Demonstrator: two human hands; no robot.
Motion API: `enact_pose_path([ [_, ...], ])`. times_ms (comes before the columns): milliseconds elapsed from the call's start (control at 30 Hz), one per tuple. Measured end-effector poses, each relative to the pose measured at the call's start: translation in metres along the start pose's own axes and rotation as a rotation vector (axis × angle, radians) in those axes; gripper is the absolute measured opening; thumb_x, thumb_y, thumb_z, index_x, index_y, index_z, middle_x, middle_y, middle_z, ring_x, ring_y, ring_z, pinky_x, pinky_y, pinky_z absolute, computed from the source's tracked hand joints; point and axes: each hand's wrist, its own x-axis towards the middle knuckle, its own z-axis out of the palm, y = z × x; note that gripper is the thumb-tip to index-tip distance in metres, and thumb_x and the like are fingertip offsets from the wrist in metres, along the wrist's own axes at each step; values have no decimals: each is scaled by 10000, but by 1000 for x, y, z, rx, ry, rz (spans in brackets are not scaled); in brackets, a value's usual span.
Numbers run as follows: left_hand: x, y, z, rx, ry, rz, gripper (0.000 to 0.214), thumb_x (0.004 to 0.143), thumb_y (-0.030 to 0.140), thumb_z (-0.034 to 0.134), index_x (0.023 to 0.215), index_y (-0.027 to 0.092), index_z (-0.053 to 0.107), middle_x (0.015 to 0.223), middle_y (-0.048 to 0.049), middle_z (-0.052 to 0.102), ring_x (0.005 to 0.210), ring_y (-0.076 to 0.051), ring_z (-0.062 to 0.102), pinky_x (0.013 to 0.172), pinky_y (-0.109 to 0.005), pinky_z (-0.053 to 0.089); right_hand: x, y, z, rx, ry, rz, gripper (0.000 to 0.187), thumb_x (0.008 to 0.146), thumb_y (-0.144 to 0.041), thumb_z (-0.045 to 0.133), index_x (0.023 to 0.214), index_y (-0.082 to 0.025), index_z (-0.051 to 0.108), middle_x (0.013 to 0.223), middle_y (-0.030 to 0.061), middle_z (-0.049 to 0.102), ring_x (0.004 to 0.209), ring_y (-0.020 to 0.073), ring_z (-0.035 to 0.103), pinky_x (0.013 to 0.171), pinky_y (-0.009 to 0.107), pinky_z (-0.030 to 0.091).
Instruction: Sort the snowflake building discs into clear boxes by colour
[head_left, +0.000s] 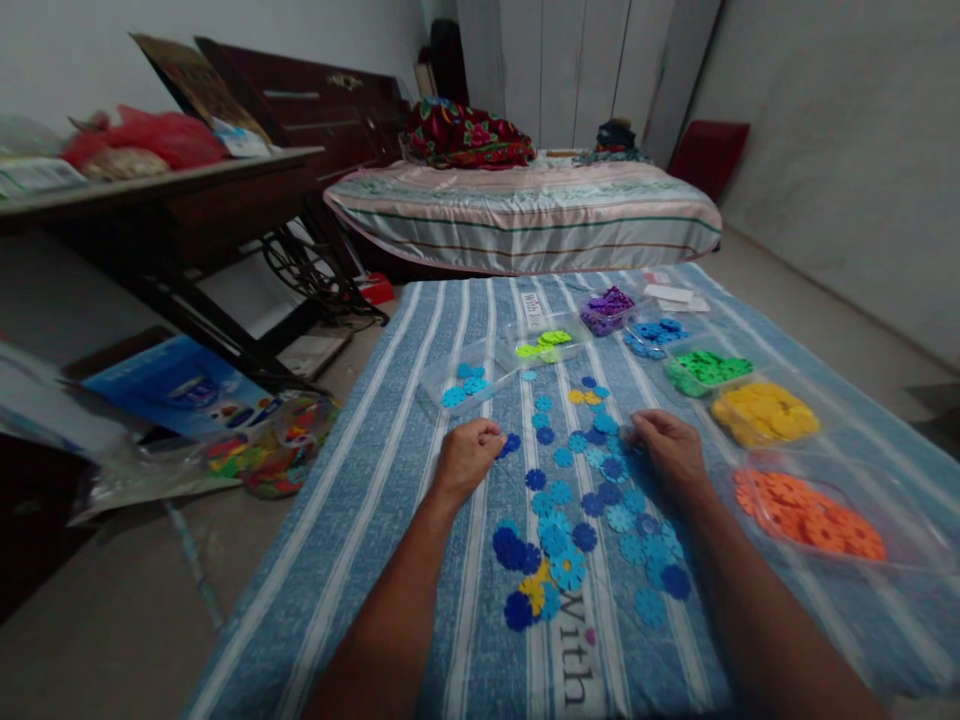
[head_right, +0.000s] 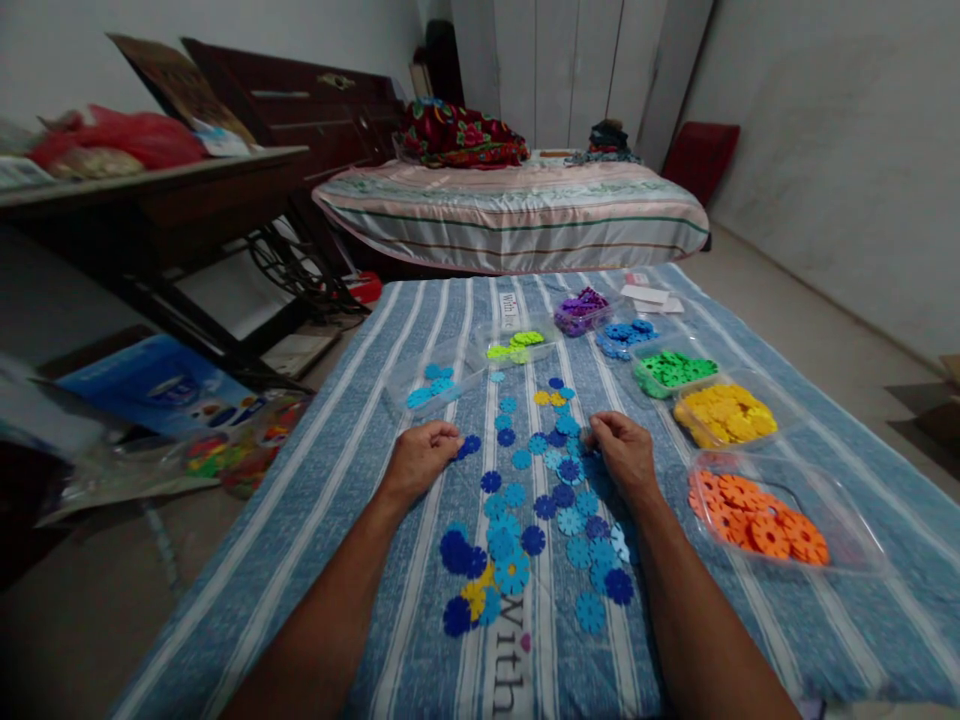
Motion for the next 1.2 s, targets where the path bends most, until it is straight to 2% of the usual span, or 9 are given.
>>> enact_pose_path([
  [133, -5, 6, 1, 80, -131, 59, 145, 692, 329, 614, 697, 188, 644, 522, 48, 513, 507, -117, 475, 520, -228, 350, 1, 1, -1, 7, -11, -17, 297, 696, -464, 679, 694, -168, 662, 521, 5, 611, 501, 133, 544, 528, 259, 436],
  [333, -16, 18, 5, 211, -336, 118, 146, 715, 328, 614, 656, 195, 615, 574, 25, 565, 559, -135, 514, 543, -236, 346, 4, 3, -1, 8, -1, -25, 297, 696, -461, 675, 716, -165, 664, 526, 8, 621, 506, 136, 544, 549, 269, 449],
  [500, -23, 29, 4, 204, -463, 119, 124, 705, 309, 624, 653, 197, 628, 578, 18, 563, 563, -136, 507, 544, -239, 336, 5, 1, 0, -9, 4, -27, 335, 688, -506, 669, 698, -171, 662, 512, 10, 611, 497, 144, 538, 525, 273, 449],
  [667, -28, 38, 6, 206, -633, 180, 94, 675, 240, 622, 731, 210, 692, 582, 29, 560, 568, -131, 507, 569, -236, 344, 5, -1, -1, -33, 0, -31, 327, 698, -504, 659, 688, -177, 665, 531, 14, 621, 514, 145, 546, 548, 276, 453],
  [900, -28, 38, 8, 233, -666, 227, 207, 625, 200, 640, 807, 241, 728, 589, 40, 563, 565, -129, 503, 555, -224, 323, 4, -4, -1, -56, -10, -47, 313, 714, -488, 644, 657, -180, 653, 522, 10, 611, 501, 135, 532, 531, 262, 447],
  [1067, -28, 37, 7, 262, -685, 247, 84, 614, 182, 648, 679, 221, 685, 560, 45, 527, 540, -113, 466, 538, -229, 295, 4, -4, -1, -68, 6, -36, 308, 708, -482, 644, 687, -176, 661, 533, 16, 620, 514, 143, 543, 530, 266, 455],
  [1200, -27, 37, 6, 203, -696, 162, 52, 609, 185, 656, 583, 193, 613, 556, 41, 526, 540, -107, 460, 514, -224, 286, 4, -3, -1, -77, 5, -40, 343, 707, -517, 643, 674, -176, 659, 527, 20, 619, 507, 147, 543, 527, 272, 460],
])
